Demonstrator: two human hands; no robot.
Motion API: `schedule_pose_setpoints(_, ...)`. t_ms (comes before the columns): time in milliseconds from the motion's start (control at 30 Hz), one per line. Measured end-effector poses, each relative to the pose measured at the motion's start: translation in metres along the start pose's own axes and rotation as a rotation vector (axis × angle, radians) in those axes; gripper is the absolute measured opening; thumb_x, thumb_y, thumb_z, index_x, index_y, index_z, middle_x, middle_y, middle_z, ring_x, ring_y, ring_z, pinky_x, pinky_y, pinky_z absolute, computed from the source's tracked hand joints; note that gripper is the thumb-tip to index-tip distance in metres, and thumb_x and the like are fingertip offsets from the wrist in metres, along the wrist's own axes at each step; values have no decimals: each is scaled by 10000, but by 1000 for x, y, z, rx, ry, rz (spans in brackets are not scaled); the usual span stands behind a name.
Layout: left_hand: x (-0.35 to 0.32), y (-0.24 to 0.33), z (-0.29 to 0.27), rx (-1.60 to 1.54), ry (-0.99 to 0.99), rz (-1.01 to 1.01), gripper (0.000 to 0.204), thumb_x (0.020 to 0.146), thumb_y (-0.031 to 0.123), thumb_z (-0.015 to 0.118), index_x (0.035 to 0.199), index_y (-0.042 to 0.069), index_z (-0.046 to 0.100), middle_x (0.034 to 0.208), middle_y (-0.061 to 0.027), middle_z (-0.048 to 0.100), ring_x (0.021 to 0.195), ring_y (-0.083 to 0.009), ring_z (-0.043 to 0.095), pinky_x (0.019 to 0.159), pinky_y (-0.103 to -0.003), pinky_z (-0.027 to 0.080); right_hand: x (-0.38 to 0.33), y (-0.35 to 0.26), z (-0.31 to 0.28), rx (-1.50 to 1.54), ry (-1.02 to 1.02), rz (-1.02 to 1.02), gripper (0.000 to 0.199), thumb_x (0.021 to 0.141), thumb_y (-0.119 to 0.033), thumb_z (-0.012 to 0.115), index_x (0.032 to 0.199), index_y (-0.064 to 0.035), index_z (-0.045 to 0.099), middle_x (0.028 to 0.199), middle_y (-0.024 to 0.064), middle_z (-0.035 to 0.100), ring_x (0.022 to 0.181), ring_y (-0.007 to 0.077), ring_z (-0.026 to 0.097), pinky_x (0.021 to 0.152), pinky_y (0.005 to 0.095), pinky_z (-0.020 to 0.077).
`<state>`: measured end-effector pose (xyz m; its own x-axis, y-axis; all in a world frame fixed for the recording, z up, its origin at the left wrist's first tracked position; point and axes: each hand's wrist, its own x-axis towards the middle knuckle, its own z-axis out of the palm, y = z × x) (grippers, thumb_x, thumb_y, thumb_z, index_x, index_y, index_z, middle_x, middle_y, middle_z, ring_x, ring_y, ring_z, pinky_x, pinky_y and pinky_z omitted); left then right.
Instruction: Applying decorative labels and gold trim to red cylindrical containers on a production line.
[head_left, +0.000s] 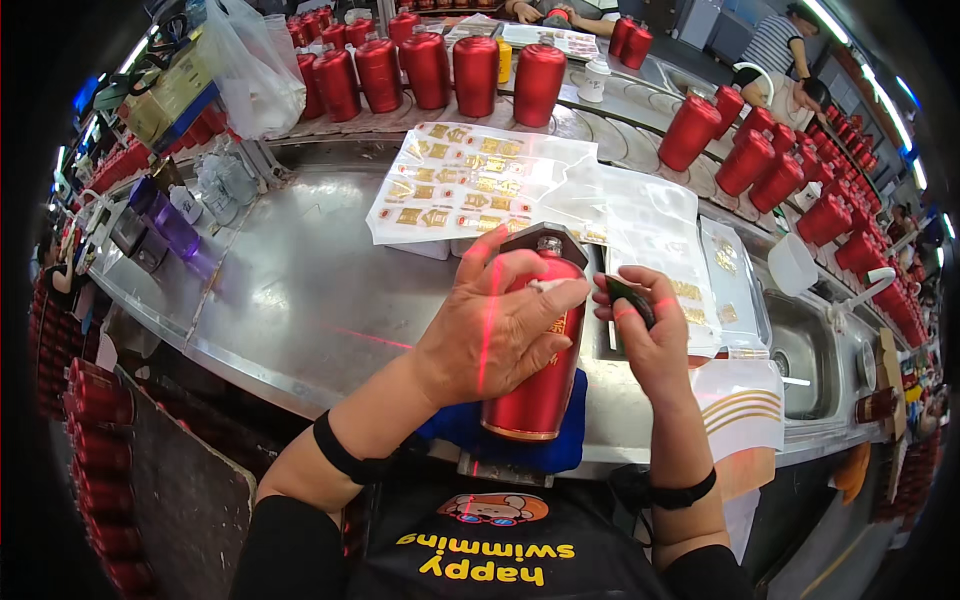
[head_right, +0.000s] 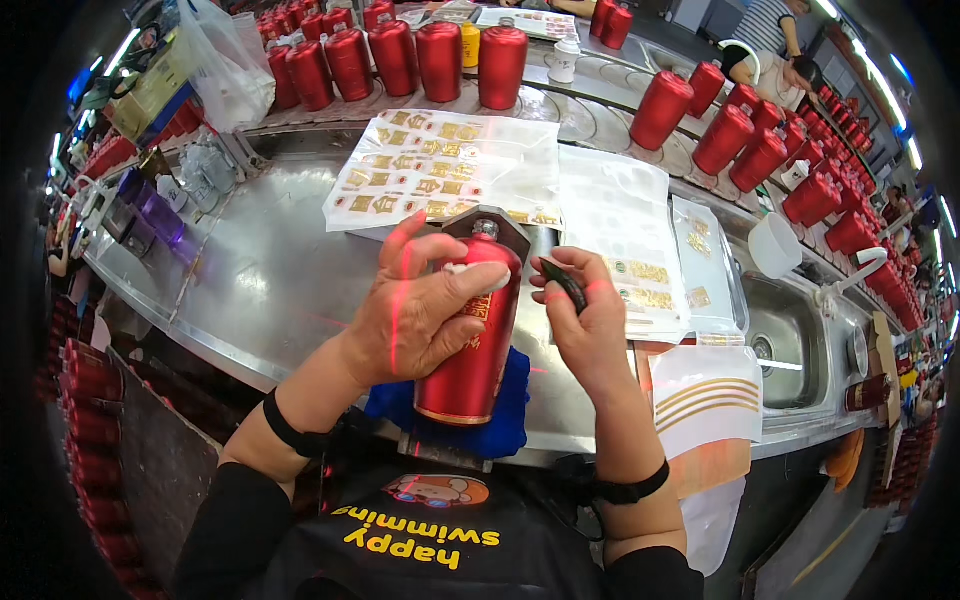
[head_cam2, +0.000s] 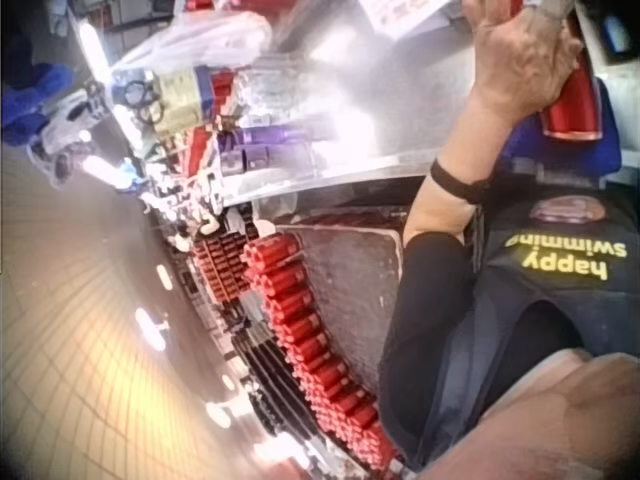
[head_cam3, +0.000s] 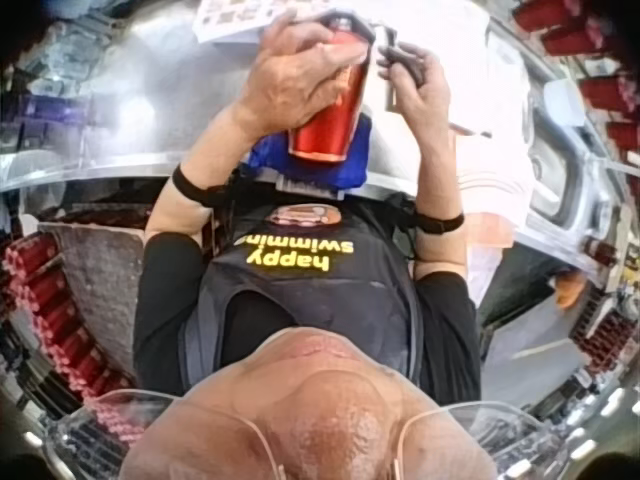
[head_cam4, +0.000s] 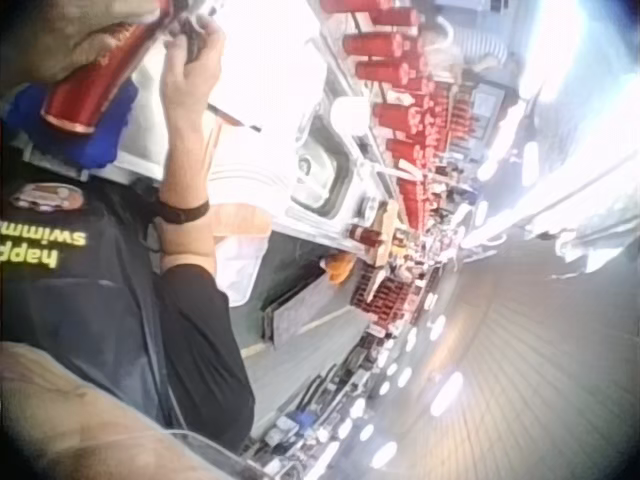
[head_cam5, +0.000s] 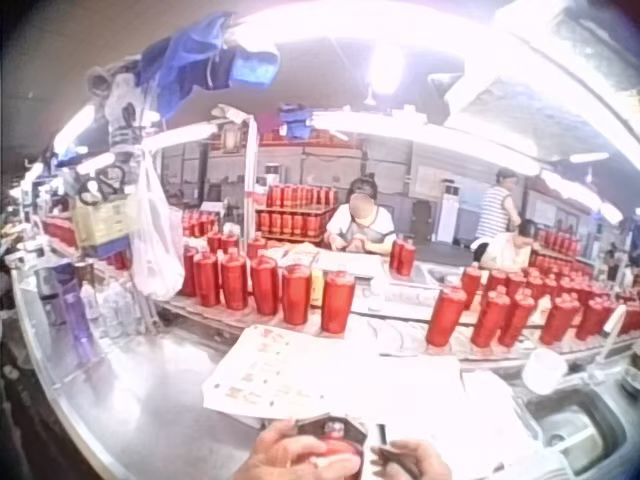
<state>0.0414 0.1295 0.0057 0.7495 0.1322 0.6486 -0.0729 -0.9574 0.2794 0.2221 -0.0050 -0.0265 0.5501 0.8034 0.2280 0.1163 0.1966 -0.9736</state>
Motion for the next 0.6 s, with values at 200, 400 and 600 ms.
schedule_pose_setpoints(200,-43,32,1,-21,-45,-16,489,840,338,672,1268,112,601,1026,-15,653,1083,-201,542,1150,-500,213,24,-65,5,-652,-479,-291,219,826,-106,673,1007,-21,582,767,187,665,717,333,680,654,390,527)
schedule_pose_setpoints(400,-93,60,19,-146,161,-336,934,761,446,757,1444,-48,353,1372,-173,498,1247,-363,423,1105,-547,238,72,-88,61,-1233,-265,-870,97,753,-122,647,783,-54,585,751,124,629,738,327,639,651,442,480)
schedule_pose_setpoints(600,-101,52,23,-116,128,-447,1079,709,456,814,1489,-39,255,1369,-210,479,1266,-367,429,1081,-571,253,35,-76,50,-863,-458,-660,195,724,-103,758,900,-123,677,820,54,599,799,269,606,752,390,437)
